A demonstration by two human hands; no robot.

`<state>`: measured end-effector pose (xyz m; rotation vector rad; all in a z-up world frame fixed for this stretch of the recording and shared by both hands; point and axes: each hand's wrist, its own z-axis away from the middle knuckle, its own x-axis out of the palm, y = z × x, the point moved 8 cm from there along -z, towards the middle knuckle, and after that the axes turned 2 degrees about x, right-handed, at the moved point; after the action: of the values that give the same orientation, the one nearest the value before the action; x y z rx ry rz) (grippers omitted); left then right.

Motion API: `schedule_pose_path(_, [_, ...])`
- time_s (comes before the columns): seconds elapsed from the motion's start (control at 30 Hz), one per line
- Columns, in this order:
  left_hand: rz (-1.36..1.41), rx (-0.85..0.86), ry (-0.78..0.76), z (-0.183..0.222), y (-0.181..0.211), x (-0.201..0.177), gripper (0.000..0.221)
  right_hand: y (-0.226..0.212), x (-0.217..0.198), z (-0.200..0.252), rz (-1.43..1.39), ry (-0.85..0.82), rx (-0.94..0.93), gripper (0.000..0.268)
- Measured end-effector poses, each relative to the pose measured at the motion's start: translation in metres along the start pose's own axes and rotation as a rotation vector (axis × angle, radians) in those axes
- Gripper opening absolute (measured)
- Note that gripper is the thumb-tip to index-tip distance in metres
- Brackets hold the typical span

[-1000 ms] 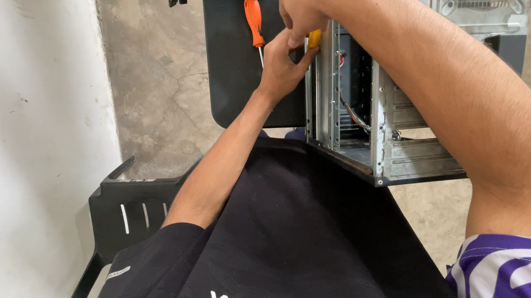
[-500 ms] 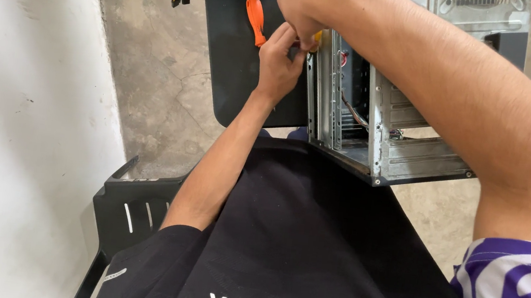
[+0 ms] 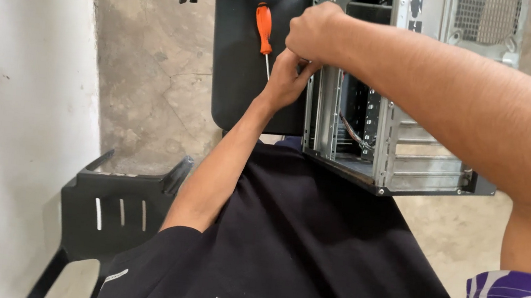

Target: The person is using various screwdrivers to install or remove components from a computer tower, including rotating the case to access different sides.

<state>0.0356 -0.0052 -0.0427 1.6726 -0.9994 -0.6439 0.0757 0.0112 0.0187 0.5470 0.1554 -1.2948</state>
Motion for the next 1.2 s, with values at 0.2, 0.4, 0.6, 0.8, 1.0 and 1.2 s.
schedule_pose_path(0.2, [0.003,-0.056,-0.010,0.004,-0.018,0.000,0.015,-0.016,-0.007,0.006,0.069,-0.050,0.029,0.028])
schedule_pose_path(0.4, [0.047,-0.044,0.027,-0.002,-0.021,0.000,0.012,-0.010,-0.001,0.000,0.069,-0.092,0.079,0.029])
schedule_pose_path(0.6, [-0.037,0.099,0.022,-0.001,-0.009,-0.004,0.013,0.003,-0.001,-0.001,-0.036,-0.121,0.134,0.034])
schedule_pose_path(0.8, [0.005,0.121,0.075,0.008,-0.017,0.004,0.030,-0.002,0.010,-0.006,-0.041,-0.116,0.116,0.044])
schedule_pose_path(1.0, [-0.080,0.057,0.033,0.002,-0.014,-0.004,0.013,-0.002,0.010,-0.008,-0.071,-0.104,0.118,0.040])
schedule_pose_path(1.2, [-0.040,0.041,0.131,0.001,-0.008,-0.004,0.017,0.003,0.010,-0.011,-0.123,-0.125,0.153,0.031])
